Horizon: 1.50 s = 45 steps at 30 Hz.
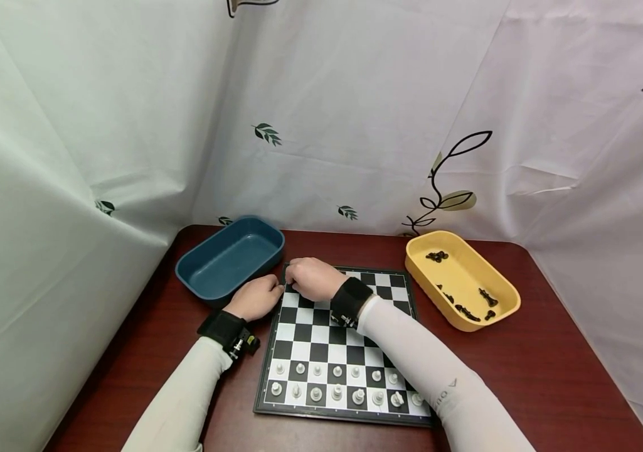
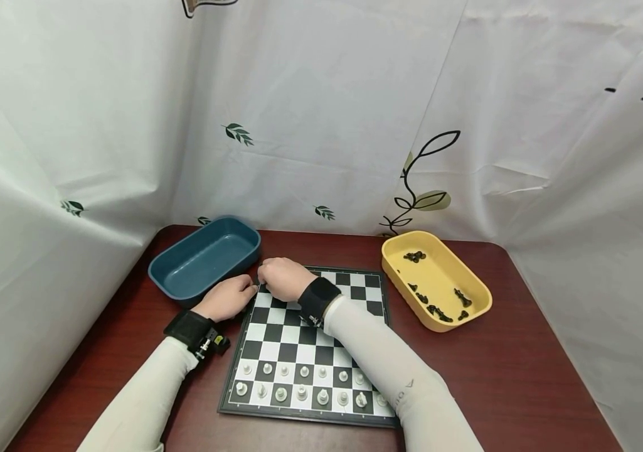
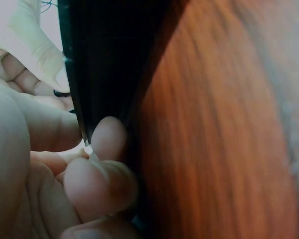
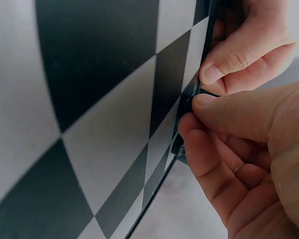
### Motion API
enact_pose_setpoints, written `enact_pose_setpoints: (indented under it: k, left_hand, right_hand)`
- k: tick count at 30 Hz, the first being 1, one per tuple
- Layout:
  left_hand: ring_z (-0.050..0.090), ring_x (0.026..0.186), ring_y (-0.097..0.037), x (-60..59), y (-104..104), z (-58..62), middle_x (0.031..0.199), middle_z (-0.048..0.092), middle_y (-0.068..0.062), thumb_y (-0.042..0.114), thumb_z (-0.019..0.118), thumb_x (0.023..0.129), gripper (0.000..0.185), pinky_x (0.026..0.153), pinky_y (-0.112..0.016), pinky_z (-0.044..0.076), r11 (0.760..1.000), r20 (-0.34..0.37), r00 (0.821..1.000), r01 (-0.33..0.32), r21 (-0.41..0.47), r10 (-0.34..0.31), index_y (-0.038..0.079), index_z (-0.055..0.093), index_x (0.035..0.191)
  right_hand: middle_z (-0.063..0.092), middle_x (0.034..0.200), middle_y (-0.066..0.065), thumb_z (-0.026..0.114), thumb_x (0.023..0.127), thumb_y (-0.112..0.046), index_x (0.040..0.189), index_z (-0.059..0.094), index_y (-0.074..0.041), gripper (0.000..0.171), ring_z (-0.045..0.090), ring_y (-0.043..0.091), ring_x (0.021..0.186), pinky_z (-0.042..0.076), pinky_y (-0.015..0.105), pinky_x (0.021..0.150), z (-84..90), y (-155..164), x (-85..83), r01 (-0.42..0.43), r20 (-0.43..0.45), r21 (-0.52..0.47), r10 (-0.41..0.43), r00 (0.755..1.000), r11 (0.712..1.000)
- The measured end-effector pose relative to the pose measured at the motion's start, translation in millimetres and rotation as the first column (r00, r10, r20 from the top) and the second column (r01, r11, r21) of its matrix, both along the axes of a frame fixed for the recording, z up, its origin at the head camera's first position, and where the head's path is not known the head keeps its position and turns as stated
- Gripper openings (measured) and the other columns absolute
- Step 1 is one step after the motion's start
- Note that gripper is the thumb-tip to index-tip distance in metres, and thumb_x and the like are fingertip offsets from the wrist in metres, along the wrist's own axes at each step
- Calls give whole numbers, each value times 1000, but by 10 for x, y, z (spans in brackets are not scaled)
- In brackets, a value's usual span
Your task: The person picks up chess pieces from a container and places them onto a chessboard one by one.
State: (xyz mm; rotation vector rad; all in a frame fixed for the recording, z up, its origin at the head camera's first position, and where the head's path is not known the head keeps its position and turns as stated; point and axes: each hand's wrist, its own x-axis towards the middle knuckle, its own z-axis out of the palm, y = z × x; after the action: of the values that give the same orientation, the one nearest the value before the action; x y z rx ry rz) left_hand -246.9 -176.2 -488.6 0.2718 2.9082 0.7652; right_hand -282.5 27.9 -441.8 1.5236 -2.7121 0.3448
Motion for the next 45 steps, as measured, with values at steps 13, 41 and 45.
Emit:
enact_pose_setpoints:
  k: [13,41,45]
  left_hand:
    - [58,71,-23,1,-5,-11,85,60,-4,34,52,117,30,70,-41,45,1000,-9,1000,6,2,-6,14,67,99]
    - [56,68,-23,2,-24,3,81,58,-6,33,54,115,31,68,-40,44,1000,-13,1000,11,-5,-11,14,64,92]
    - [56,68,-23,0,-11,5,80,58,-5,33,54,115,32,68,-40,44,1000,-15,1000,11,-11,-11,14,63,91]
  right_hand:
    - [73,109,10,71,105,1,113,81,-5,14,73,23,103,59,34,93,-59,-12,-4,4,-5,-22,-4,1000,1000]
    - [70,118,10,81,101,-4,129,79,-5,28,73,23,108,58,34,98,53,210,55,60,20,7,-60,998,998]
    - [71,118,10,80,101,-3,127,79,-5,26,72,21,106,58,35,97,82,321,51,81,24,-13,-81,996,997]
